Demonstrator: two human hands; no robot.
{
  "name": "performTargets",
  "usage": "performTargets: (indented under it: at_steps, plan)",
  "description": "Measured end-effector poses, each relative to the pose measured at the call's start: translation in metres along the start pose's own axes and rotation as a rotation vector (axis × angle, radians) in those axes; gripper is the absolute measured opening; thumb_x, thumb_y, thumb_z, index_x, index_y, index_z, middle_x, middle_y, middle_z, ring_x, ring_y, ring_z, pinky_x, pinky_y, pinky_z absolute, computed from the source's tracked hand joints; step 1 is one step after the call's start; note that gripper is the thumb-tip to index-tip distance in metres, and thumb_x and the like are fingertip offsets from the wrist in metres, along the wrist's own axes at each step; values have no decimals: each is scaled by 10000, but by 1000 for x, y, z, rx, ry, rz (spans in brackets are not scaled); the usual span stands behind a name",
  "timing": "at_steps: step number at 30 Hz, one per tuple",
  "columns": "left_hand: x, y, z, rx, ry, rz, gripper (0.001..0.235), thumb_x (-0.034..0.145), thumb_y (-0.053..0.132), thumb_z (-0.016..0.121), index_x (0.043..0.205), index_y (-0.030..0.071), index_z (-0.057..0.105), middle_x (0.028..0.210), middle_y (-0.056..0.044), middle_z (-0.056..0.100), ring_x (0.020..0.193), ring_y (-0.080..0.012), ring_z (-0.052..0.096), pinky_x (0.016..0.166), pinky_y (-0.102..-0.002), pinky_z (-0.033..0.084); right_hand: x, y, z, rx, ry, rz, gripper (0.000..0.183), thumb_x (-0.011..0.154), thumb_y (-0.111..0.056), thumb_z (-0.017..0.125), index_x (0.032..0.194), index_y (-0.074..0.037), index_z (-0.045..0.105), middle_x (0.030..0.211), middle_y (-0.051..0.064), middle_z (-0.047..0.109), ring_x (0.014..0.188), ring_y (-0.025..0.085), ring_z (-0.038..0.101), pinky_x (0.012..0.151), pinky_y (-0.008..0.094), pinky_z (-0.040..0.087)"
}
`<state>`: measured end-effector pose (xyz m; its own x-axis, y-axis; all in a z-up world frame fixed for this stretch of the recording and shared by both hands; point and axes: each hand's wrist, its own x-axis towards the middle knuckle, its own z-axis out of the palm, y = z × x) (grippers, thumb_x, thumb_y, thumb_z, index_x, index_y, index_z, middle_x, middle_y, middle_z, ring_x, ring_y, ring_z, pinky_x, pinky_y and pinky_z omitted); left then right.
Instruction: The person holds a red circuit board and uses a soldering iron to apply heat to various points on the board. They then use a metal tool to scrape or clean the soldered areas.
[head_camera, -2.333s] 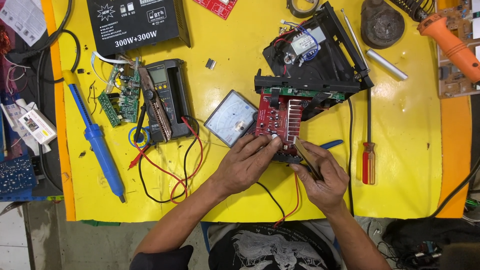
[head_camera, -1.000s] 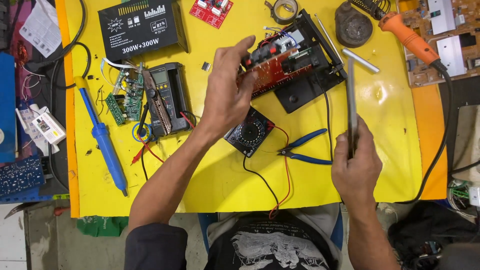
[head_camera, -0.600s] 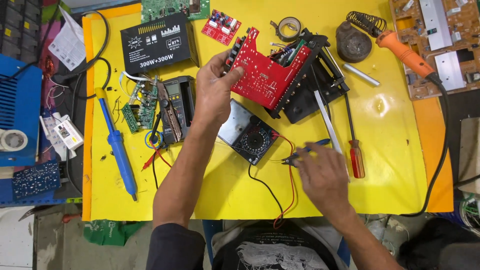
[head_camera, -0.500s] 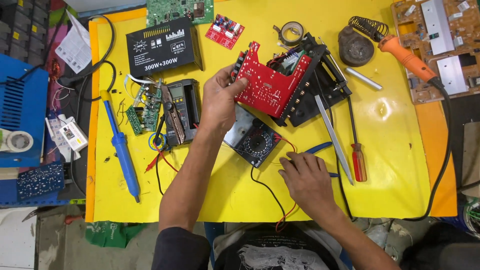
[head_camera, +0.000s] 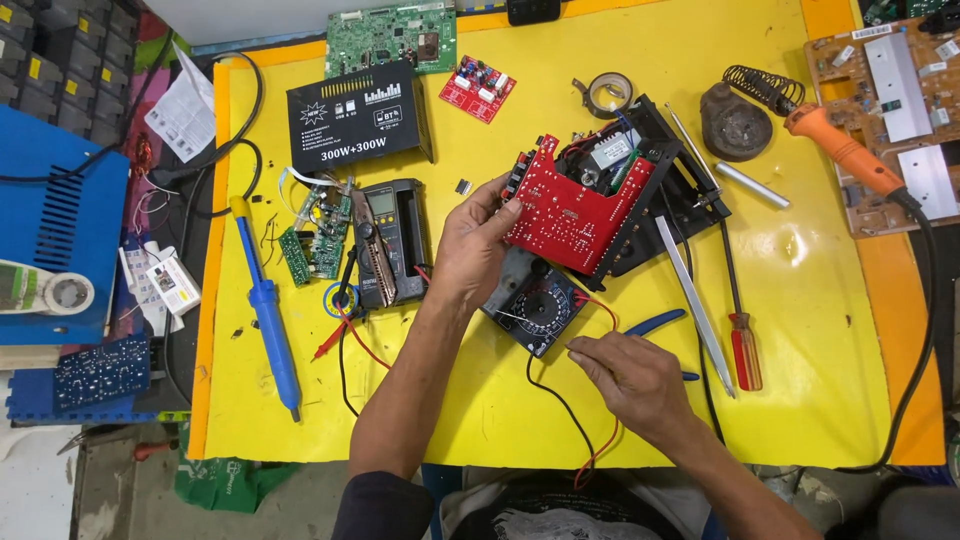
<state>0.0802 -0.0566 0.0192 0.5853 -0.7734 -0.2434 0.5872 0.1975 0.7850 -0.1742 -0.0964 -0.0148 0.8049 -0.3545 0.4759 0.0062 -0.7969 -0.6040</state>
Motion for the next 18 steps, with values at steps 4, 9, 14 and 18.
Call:
performTargets:
  at_steps: [4, 9, 14, 18]
  plan:
    - [-12, 13, 14, 142, -48, 146, 615, 976, 23, 659, 1549, 71, 441, 1039, -135, 594, 999, -222, 602, 884, -376, 568, 42, -13, -32, 40, -56, 140, 140, 960, -199, 708, 1056, -209, 808, 719, 60, 668, 632, 283, 694, 544, 363, 543]
    - [-22, 39, 28, 235, -104, 106, 539, 954, -13, 643, 1449, 196, 597, 1036, -161, 652, 985, -233, 651, 851, -370, 587, 111, -15, -56, -50, -64, 6, 206, 1026, -98, 638, 1201, -86, 746, 857, 158, 716, 716, 290, 715, 570, 366, 541]
    - [7, 15, 3, 257, -73, 70, 287, 894, 14, 649, 1139, 86, 782, 988, -97, 719, 925, -131, 676, 803, -315, 613, 158, 3, -49, -219, -80, -19, 136, 1030, -137, 697, 1138, -98, 770, 821, 87, 711, 701, 195, 694, 588, 281, 529]
    - [9, 12, 0, 268, -55, 74, 285, 868, -11, 617, 1086, 44, 793, 902, -80, 723, 856, -119, 666, 788, -312, 612, 180, 0, -38, -329, -81, -82, 116, 1047, -187, 688, 1101, -137, 779, 807, 64, 698, 691, 168, 663, 577, 292, 502]
